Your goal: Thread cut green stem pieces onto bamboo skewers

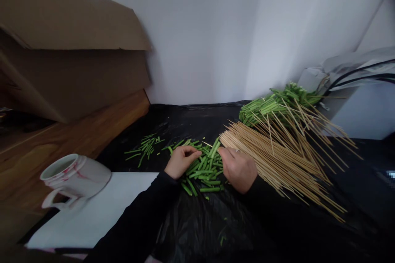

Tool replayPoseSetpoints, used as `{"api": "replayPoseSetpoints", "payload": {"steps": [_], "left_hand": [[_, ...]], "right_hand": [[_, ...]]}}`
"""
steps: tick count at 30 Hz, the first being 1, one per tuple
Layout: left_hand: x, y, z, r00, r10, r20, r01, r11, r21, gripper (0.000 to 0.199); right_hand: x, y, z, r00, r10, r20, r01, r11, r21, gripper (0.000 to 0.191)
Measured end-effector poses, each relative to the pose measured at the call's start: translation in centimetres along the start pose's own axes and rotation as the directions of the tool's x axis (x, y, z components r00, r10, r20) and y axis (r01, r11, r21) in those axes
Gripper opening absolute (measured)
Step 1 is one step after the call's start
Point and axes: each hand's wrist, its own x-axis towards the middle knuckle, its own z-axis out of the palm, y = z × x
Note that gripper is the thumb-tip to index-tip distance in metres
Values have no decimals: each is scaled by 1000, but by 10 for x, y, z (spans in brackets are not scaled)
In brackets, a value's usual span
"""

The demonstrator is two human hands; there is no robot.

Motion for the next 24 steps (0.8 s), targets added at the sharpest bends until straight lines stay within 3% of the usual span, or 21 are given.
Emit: {"api": "replayPoseSetpoints", "payload": {"steps": [6,11,14,17,20,24], "left_hand": [[-4,-7,2,980,192,47,-198,941,276,16],[-5,-6,3,973,193,124,-224,917,331,5],[-4,-5,5,977,186,105,-210,926,315,6],[-2,-1,5,985,170,5,-168,969,183,11],[0,5,3,993,84,-81,-91,992,-84,18],[1,8,1,996,-80,-31,58,896,-440,30]], "right_hand": [[1,-2,-2,1000,0,-13,-1,1000,-6,23],[0,-3,-3,1000,-1,2,1,1000,-12,23],[0,-3,-2,1000,5,-3,-5,1000,-8,22],[0,-2,-1,1000,4,-11,-4,1000,-2,22],[-1,-3,-2,1000,-3,-4,3,1000,11,23],[-2,-5,-3,1000,-15,7,15,999,33,23]]}}
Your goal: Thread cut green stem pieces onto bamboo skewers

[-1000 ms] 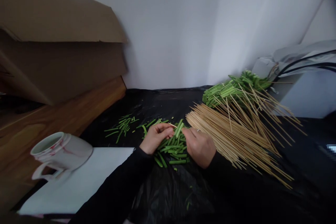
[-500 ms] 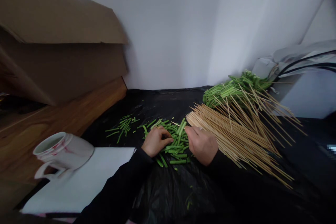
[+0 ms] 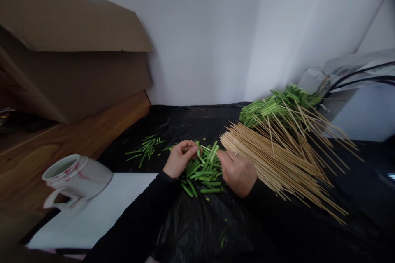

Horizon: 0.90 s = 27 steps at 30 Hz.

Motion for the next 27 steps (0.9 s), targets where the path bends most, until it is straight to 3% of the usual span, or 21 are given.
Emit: {"api": "replayPoseSetpoints", "payload": {"steps": [4,8,27], "left_hand": [[-1,1,-1,984,-168,64,179,950,-256,32],[-1,2,-2,972,-216,93,236,899,-369,29],[0,0,-2,967,-244,68,251,888,-386,28]], "right_hand": [[-1,-2,2,1000,-16,4,15,1000,13,24],[-1,-2,3,1000,-14,12,14,1000,12,24],[-3,-2,3,999,-26,28,26,1000,15,24]]}}
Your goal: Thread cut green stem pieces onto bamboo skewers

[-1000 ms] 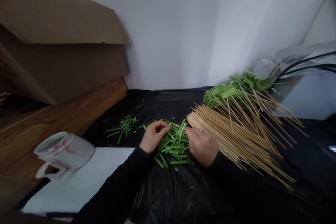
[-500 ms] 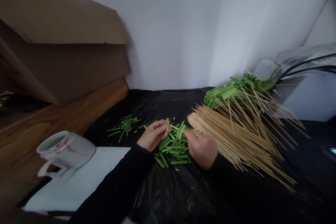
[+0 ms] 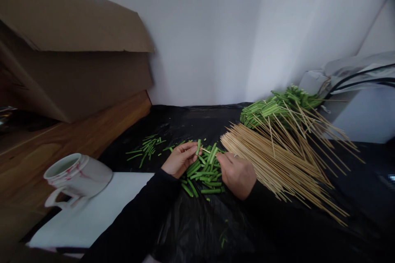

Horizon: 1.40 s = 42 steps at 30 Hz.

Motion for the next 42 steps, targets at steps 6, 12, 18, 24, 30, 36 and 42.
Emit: {"api": "replayPoseSetpoints", "payload": {"steps": [6,12,18,24,30,36,42], "left_hand": [[0,-1,0,1000,25,-7,-25,999,36,32],[2,-4,-2,999,44,3,-44,996,80,32],[3,-4,-1,999,49,13,-51,991,122,33],[2,-3,-1,997,71,6,-71,980,185,31],[2,-4,-2,996,82,24,-85,978,192,30],[3,-3,-3,997,77,26,-80,979,185,32],[3,-4,-4,997,76,31,-81,979,187,31]], "right_hand": [[0,0,0,1000,2,21,-2,1000,-10,24],[0,-1,-1,1000,-1,19,1,1000,2,24],[-1,0,0,1000,-2,9,2,1000,3,23],[0,0,1,1000,1,10,-1,1000,-2,22],[-1,1,1,1000,6,5,-6,1000,2,24],[0,1,0,1000,3,14,-3,1000,12,24],[-1,0,1,1000,6,14,-6,1000,-16,22]]}}
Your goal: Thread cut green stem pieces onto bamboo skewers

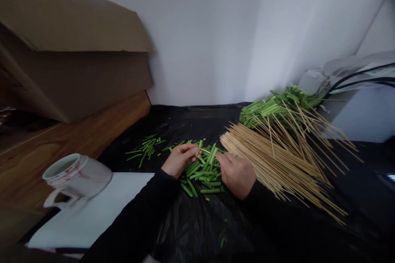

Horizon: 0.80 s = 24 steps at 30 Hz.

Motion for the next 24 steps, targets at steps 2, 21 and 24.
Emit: {"api": "replayPoseSetpoints", "payload": {"steps": [2,21,24], "left_hand": [[0,0,0,1000,0,0,0,1000,6,31],[-1,2,2,1000,17,-22,-16,996,87,26],[-1,2,2,1000,4,-9,-4,998,66,25]], "right_hand": [[0,0,0,1000,2,8,-2,1000,-2,22],[-3,-4,-2,999,-1,39,0,1000,18,22],[-3,-4,-2,1000,-3,26,2,1000,19,22]]}}
